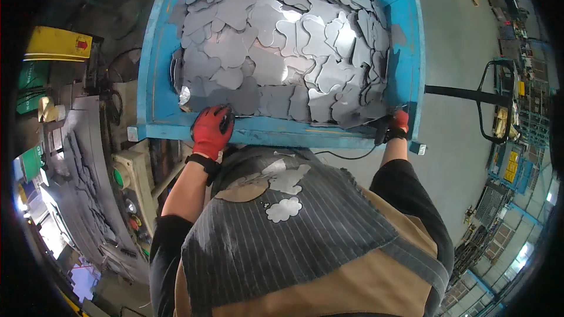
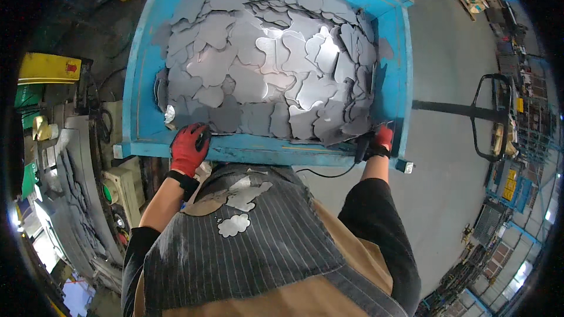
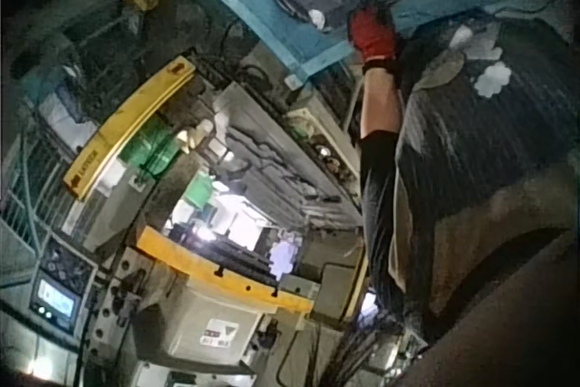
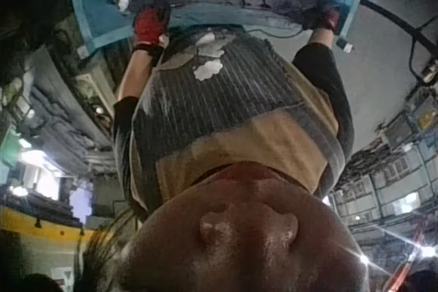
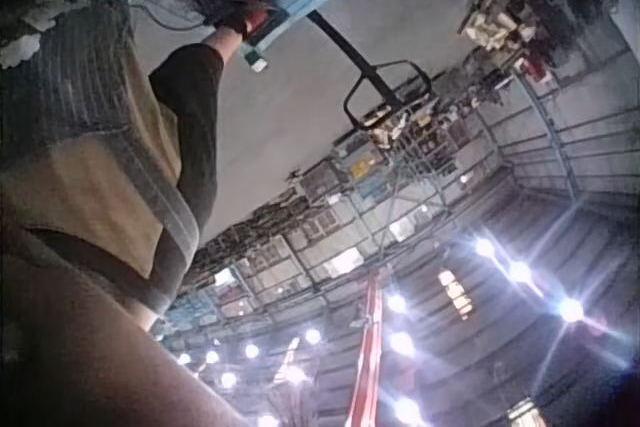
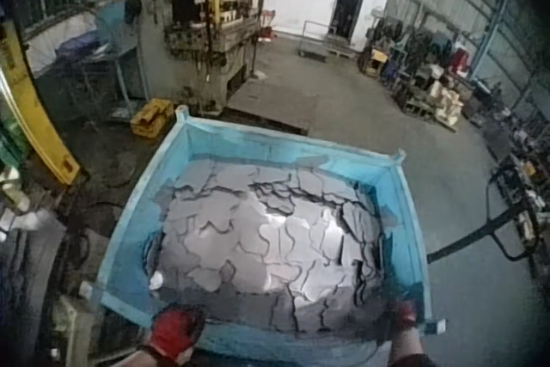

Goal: Operator removes stamped metal components from a press, uses an air nozzle to clear the work surface, and sorts scrap metal into a dedicated bin.

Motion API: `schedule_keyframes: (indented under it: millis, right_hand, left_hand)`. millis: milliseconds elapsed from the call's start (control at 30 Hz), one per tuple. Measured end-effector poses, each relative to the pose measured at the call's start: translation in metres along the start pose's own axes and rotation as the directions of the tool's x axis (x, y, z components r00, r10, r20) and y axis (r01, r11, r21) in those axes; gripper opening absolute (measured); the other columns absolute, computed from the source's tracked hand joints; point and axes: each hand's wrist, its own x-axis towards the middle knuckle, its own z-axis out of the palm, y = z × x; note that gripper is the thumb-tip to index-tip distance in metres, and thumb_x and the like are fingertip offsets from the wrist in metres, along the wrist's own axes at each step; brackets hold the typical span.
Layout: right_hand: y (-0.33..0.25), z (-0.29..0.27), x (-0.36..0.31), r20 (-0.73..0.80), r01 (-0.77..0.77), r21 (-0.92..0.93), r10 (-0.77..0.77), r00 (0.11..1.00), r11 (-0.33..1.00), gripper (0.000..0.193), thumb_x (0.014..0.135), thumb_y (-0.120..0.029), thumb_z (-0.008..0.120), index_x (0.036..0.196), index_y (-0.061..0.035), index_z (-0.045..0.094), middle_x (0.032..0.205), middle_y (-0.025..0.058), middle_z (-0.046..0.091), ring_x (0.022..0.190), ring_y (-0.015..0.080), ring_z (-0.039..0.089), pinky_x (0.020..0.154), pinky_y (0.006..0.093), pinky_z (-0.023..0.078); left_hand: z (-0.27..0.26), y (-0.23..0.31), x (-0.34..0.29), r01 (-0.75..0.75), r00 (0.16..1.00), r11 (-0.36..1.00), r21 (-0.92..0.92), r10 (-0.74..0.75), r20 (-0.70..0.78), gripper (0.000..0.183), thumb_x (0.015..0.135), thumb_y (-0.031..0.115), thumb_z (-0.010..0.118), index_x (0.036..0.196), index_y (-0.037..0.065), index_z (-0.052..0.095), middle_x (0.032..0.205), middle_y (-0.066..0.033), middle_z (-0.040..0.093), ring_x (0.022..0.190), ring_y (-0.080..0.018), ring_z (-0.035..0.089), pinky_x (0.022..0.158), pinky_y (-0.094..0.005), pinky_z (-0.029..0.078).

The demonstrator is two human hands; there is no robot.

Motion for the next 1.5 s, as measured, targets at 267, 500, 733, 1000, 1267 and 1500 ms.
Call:
schedule_keyframes:
  millis: [267,500,733,1000,1267,1500]
  right_hand:
    - [-0.068,-0.108,-0.010,-0.106,0.160,0.746,-0.122,0.987,0.647,0.023,0.081,-0.011,0.055,0.101,-0.0026,0.062,0.078,0.0034,0.063,0.062,0.0150,0.058,0.056,0.0257,0.046]
    - [-0.242,-0.161,-0.032,0.105,-0.418,0.723,-0.510,0.854,-0.551,0.024,0.091,-0.015,0.045,0.104,-0.0014,0.060,0.061,0.0031,0.053,0.050,0.0097,0.050,0.046,0.0221,0.043]
    - [-0.404,-0.154,-0.103,-0.185,-0.498,0.795,-0.921,0.343,-0.346,0.032,0.092,-0.024,0.043,0.109,0.0002,0.056,0.090,0.0099,0.060,0.078,0.0186,0.059,0.069,0.0253,0.048]
    - [-0.581,-0.185,-0.270,-0.410,0.483,0.813,-0.909,0.078,-0.325,0.030,0.083,-0.002,0.055,0.113,-0.0021,0.055,0.110,0.0132,0.059,0.100,0.0221,0.057,0.088,0.0336,0.044]
    - [-0.747,-0.181,-0.375,-0.302,0.382,0.878,-0.953,-0.027,-0.289,0.034,0.083,0.003,0.047,0.114,-0.0038,0.058,0.105,0.0093,0.061,0.092,0.0150,0.058,0.081,0.0276,0.046]
    - [-0.924,-0.123,-0.389,-0.323,0.148,0.940,-0.943,0.083,-0.309,0.035,0.078,-0.005,0.060,0.114,-0.0043,0.056,0.101,0.0088,0.064,0.068,0.0141,0.060,0.060,0.0256,0.048]
  left_hand:
    - [0.008,-0.008,-0.011,0.003,0.999,1.000,0.030,-0.002,-0.037,0.038,0.073,0.027,0.063,0.107,0.011,0.059,0.111,-0.0124,0.055,0.098,-0.0324,0.053,0.087,-0.0402,0.042]
    - [0.003,-0.013,-0.004,0.094,0.986,0.896,-0.433,-0.145,-0.086,0.048,0.081,0.027,0.060,0.125,0.010,0.048,0.121,-0.0150,0.052,0.109,-0.0319,0.051,0.095,-0.0388,0.039]
    - [-0.063,0.010,-0.014,-0.193,0.955,-0.186,-0.963,-0.262,-0.141,0.057,0.087,0.019,0.058,0.135,0.001,0.031,0.127,-0.0119,0.046,0.117,-0.0189,0.044,0.098,-0.0315,0.037]
    - [-0.136,-0.077,-0.142,-0.218,0.582,0.015,-0.976,-0.801,-0.142,0.053,0.082,0.023,0.066,0.126,0.002,0.043,0.109,-0.0084,0.058,0.094,-0.0150,0.057,0.082,-0.0279,0.046]
    - [-0.139,-0.240,-0.269,-0.014,0.464,0.576,-0.817,-0.720,-0.516,0.042,0.095,0.020,0.041,0.133,0.003,0.034,0.123,-0.0092,0.049,0.109,-0.0164,0.050,0.093,-0.0301,0.041]
    - [-0.168,-0.272,-0.317,-0.409,0.474,0.119,-0.905,-0.819,-0.322,0.036,0.094,0.014,0.042,0.127,0.001,0.043,0.126,-0.0100,0.049,0.114,-0.0180,0.046,0.099,-0.0284,0.033]
